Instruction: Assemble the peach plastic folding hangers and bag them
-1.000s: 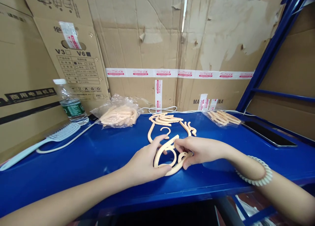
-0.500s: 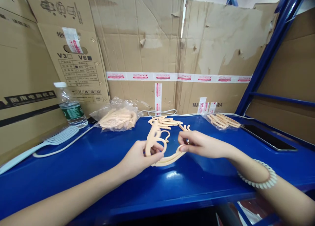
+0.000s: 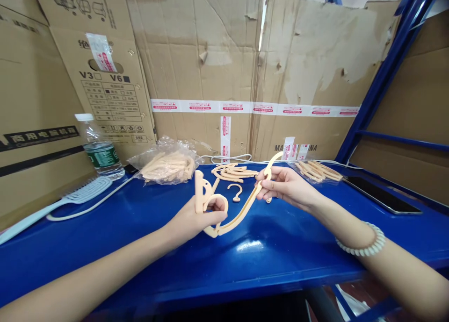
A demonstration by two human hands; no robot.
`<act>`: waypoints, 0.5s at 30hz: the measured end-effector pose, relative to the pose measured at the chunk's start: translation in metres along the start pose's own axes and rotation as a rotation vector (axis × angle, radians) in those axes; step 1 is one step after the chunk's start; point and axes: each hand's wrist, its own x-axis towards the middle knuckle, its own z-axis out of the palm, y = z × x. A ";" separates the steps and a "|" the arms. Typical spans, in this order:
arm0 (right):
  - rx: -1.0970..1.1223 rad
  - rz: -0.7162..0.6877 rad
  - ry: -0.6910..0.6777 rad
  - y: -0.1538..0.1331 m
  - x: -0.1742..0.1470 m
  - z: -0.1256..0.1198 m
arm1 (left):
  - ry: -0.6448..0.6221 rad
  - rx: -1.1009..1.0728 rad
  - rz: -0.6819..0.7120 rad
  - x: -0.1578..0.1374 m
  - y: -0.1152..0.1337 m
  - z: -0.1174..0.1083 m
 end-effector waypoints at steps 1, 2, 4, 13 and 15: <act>-0.009 0.003 -0.006 0.002 0.000 0.002 | -0.023 0.016 -0.003 0.000 -0.002 0.000; -0.015 -0.003 -0.005 0.004 0.001 0.005 | -0.056 0.013 -0.002 0.000 -0.004 0.000; -0.007 -0.037 0.017 0.008 0.001 0.011 | -0.140 -0.079 -0.017 0.001 -0.010 -0.001; -0.039 -0.194 0.054 0.027 0.003 0.030 | -0.191 -0.362 -0.118 0.001 -0.012 0.005; -0.099 -0.247 0.043 0.029 0.001 0.034 | -0.158 -0.255 -0.168 0.000 -0.014 0.007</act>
